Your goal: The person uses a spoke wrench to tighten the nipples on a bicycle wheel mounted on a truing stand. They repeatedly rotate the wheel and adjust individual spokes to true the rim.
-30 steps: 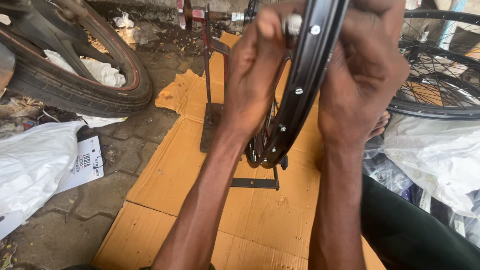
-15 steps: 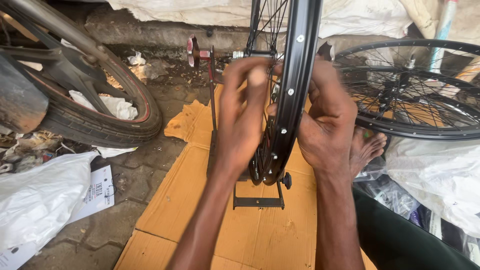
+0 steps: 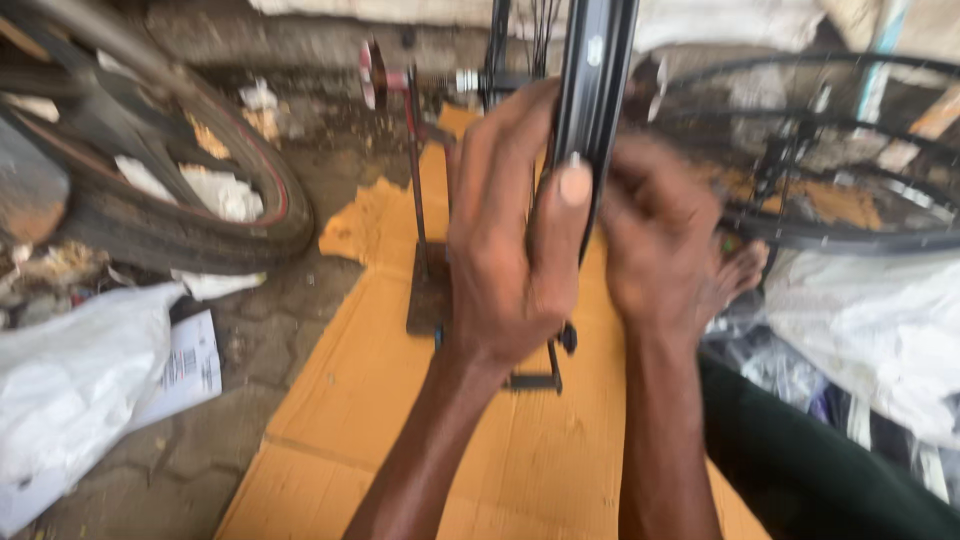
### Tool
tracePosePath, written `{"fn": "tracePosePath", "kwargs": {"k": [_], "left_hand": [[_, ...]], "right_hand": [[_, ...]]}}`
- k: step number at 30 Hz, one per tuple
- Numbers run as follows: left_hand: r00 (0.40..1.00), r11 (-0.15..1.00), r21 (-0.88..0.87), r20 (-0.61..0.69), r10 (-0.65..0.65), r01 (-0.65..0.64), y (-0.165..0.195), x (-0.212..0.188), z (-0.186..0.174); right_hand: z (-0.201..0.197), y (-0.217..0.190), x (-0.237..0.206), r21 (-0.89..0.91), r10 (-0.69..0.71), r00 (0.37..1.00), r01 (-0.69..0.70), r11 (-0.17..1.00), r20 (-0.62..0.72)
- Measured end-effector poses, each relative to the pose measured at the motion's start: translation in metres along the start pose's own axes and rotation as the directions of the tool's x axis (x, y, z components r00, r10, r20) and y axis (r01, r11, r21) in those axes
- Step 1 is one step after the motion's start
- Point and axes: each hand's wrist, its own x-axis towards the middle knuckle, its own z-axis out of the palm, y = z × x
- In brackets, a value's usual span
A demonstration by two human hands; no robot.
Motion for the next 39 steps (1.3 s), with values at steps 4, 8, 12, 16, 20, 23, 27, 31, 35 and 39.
{"fn": "tracePosePath", "kwargs": {"k": [4,8,12,16,20,23,27,31,35,39], "left_hand": [[0.982,0.970,-0.153,0.055,-0.180,0.186,0.001,-0.019,-0.008],[0.994,0.971,-0.219,0.060,-0.086,0.097,-0.016,-0.048,-0.022],[0.916,0.896,-0.211,0.185,-0.357,0.392,-0.036,-0.084,-0.039],[0.719,0.724,0.186,0.109,-0.687,0.664,-0.046,-0.111,-0.051],[0.932,0.935,0.159,0.133,-0.337,0.316,-0.041,-0.129,-0.055],[0.953,0.954,0.148,0.119,-0.280,0.261,-0.037,-0.141,-0.047],[0.961,0.948,0.225,0.104,-0.254,0.226,-0.043,-0.153,-0.037],[0.962,0.927,0.327,0.130,-0.239,0.186,-0.054,-0.163,-0.035],[0.974,0.933,0.352,0.172,-0.146,0.078,-0.062,-0.175,-0.036],[0.972,0.940,0.329,0.176,-0.157,0.092,-0.070,-0.186,-0.034]], "right_hand": [[-0.020,0.004,-0.002,0.176,0.119,0.978,-0.089,0.980,-0.169],[-0.045,0.008,-0.021,0.205,0.239,0.950,-0.198,0.959,-0.201],[-0.050,0.018,-0.047,0.265,0.344,0.903,-0.277,0.924,-0.258],[-0.036,0.026,-0.073,0.486,0.513,0.775,-0.310,0.817,-0.369],[-0.028,0.028,-0.092,0.608,0.701,0.579,-0.395,0.688,-0.417],[-0.015,0.024,-0.107,0.459,0.613,0.620,-0.415,0.786,-0.489],[0.017,0.018,-0.122,0.438,0.550,0.482,-0.333,0.835,-0.682],[0.039,0.014,-0.129,0.418,0.520,0.434,-0.315,0.852,-0.736],[0.043,0.013,-0.129,0.424,0.500,0.466,-0.265,0.866,-0.730],[0.044,0.013,-0.130,0.402,0.506,0.462,-0.310,0.861,-0.728]]}}
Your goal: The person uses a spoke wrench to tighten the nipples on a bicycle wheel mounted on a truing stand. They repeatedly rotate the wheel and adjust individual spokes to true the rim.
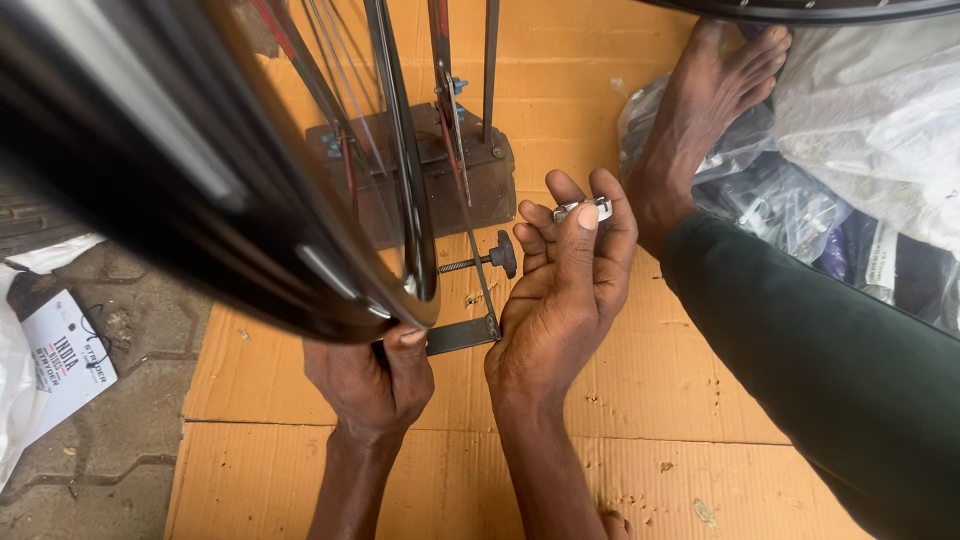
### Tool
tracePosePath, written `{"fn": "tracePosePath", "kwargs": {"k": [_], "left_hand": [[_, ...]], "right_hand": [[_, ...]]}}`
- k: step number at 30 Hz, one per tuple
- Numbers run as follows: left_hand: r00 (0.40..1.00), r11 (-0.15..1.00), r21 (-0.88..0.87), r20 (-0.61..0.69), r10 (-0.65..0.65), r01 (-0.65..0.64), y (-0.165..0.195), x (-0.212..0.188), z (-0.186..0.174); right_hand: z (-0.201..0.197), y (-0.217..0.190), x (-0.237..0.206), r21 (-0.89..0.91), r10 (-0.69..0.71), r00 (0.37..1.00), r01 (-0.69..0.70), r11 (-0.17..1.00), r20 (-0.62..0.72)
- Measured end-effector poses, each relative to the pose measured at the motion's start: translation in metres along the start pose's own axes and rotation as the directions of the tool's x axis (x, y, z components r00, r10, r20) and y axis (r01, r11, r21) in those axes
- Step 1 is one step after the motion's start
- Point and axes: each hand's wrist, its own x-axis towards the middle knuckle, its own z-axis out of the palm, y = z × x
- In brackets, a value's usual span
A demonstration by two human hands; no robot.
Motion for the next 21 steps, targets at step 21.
{"fn": "tracePosePath", "kwargs": {"k": [21], "left_hand": [[0.999,0.989,-0.141,0.034,-0.040,0.045,-0.003,-0.014,0.002]], "right_hand": [[-0.003,0.001,0.001,-0.135,0.005,1.000,-0.001,0.991,0.025]]}}
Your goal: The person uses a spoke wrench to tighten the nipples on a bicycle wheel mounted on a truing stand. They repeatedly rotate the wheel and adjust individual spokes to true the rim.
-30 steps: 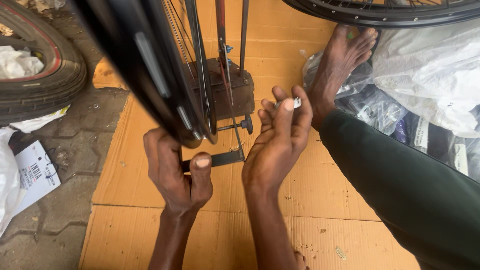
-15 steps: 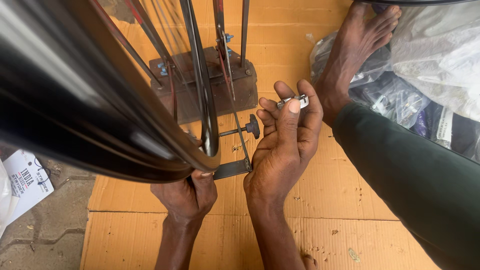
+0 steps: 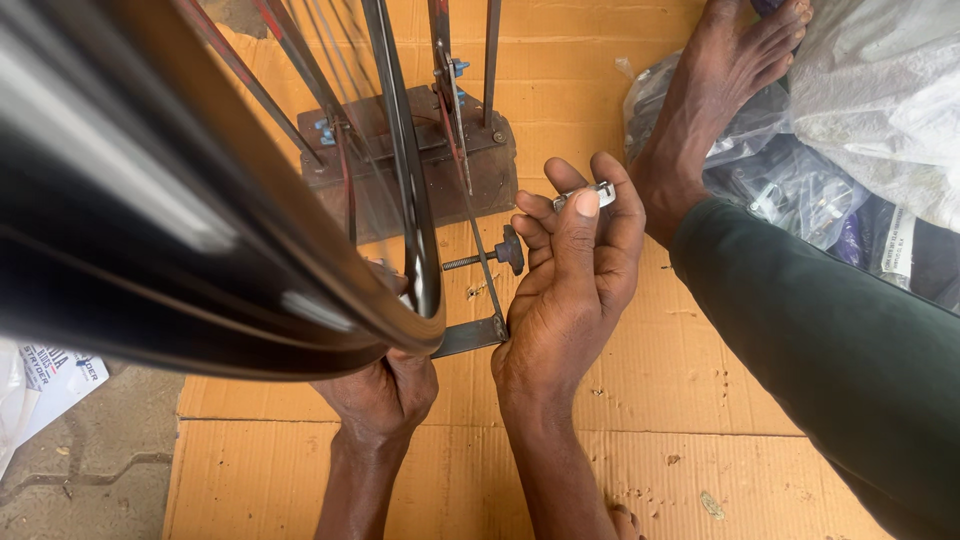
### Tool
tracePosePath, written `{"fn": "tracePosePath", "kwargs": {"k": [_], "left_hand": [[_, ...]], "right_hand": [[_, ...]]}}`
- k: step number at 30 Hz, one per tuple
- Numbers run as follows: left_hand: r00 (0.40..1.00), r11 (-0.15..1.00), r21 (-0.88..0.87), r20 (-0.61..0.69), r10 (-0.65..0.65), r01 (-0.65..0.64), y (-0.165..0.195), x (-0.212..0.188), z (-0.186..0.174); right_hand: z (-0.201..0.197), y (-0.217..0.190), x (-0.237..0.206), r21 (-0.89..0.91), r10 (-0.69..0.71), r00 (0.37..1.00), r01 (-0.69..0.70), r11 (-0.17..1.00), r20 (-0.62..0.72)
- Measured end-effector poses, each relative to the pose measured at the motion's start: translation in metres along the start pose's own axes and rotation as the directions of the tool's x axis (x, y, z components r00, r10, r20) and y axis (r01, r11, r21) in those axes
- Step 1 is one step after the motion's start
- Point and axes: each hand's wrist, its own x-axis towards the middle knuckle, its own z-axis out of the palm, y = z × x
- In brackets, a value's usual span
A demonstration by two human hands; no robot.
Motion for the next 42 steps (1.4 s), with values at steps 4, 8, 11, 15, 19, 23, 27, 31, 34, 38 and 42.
{"fn": "tracePosePath", "kwargs": {"k": [4,8,11,15,19,23,27,31,34,38,42], "left_hand": [[1.000,0.999,-0.038,0.009,-0.025,0.025,-0.0023,-0.0022,0.0010],[0.998,0.995,-0.073,0.024,-0.066,0.068,-0.0045,-0.0024,0.0020],[0.999,0.998,-0.053,0.015,-0.028,0.029,-0.0046,-0.0015,0.0016],[1.000,0.997,-0.070,-0.007,-0.016,0.015,-0.0025,-0.0012,0.0011],[1.000,1.000,-0.007,0.003,-0.007,0.007,-0.0018,-0.0029,0.0021],[1.000,1.000,0.022,-0.005,-0.018,0.018,-0.0030,-0.0053,0.0027],[1.000,0.999,0.050,0.005,-0.017,0.016,-0.0032,-0.0061,0.0018],[1.000,1.000,-0.008,-0.006,-0.003,0.003,-0.0034,-0.0051,0.0028],[0.999,0.999,-0.001,0.002,-0.032,0.032,-0.0043,-0.0044,0.0034],[1.000,1.000,-0.006,0.010,0.018,-0.017,-0.0063,-0.0034,0.0023],[0.999,0.996,-0.081,0.011,-0.035,0.036,-0.0077,-0.0024,0.0039]], "right_hand": [[-0.0003,-0.0001,0.0006,-0.017,0.003,1.000,-0.003,1.000,0.000],[-0.0004,0.0003,0.0003,-0.034,0.010,1.000,-0.010,0.999,-0.004],[-0.0004,0.0013,0.0007,-0.031,0.010,1.000,-0.010,0.999,-0.005],[-0.0009,0.0019,0.0008,-0.024,-0.002,1.000,0.002,1.000,0.009],[-0.0010,0.0022,0.0015,-0.037,0.008,1.000,-0.008,0.999,0.005],[-0.0012,0.0022,0.0014,-0.047,0.004,1.000,-0.003,0.999,0.012],[-0.0012,0.0016,0.0013,-0.068,0.007,1.000,-0.006,0.998,0.007],[-0.0005,0.0010,0.0009,-0.074,0.005,1.000,-0.005,0.997,0.009],[0.0002,0.0013,0.0008,-0.068,0.002,1.000,-0.001,0.998,0.010],[-0.0005,0.0012,0.0005,-0.075,0.004,1.000,-0.003,0.997,0.015],[-0.0006,0.0014,0.0005,-0.071,0.009,1.000,-0.009,0.997,0.012]]}}
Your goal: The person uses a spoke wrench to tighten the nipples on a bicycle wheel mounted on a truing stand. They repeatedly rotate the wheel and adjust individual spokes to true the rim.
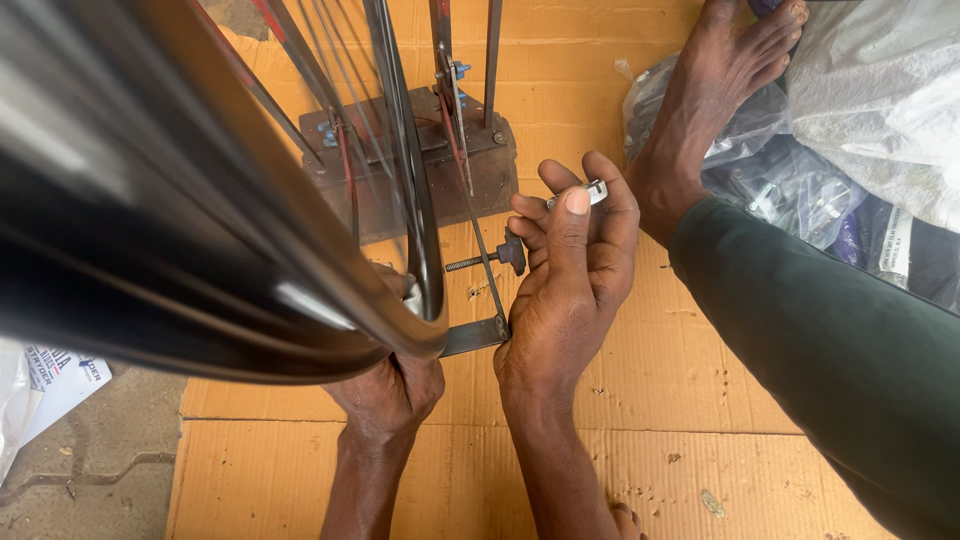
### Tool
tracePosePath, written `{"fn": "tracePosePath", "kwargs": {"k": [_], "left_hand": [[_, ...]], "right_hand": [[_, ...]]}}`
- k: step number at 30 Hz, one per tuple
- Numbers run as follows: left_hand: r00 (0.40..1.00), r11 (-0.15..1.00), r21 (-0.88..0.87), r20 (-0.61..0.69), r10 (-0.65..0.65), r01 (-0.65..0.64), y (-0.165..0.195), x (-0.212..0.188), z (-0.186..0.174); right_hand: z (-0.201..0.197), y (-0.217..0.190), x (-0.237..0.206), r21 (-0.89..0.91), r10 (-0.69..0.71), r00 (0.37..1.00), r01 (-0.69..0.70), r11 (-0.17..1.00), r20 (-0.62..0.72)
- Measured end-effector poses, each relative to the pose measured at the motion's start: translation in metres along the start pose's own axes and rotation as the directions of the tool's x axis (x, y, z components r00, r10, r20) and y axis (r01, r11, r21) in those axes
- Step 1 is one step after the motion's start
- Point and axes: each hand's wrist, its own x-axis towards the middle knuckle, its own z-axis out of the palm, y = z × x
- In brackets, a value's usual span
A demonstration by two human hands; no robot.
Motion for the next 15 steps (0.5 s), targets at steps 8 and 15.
{"fn": "tracePosePath", "kwargs": {"k": [8,15], "left_hand": [[1.000,1.000,0.009,-0.011,0.016,-0.016,-0.001,-0.006,0.000],[0.999,0.993,0.116,0.030,0.020,-0.023,-0.010,-0.014,-0.001]], "right_hand": [[0.000,-0.001,0.001,-0.003,0.005,1.000,-0.005,1.000,-0.004],[0.001,-0.001,0.001,-0.013,0.009,1.000,-0.009,1.000,-0.005]]}}
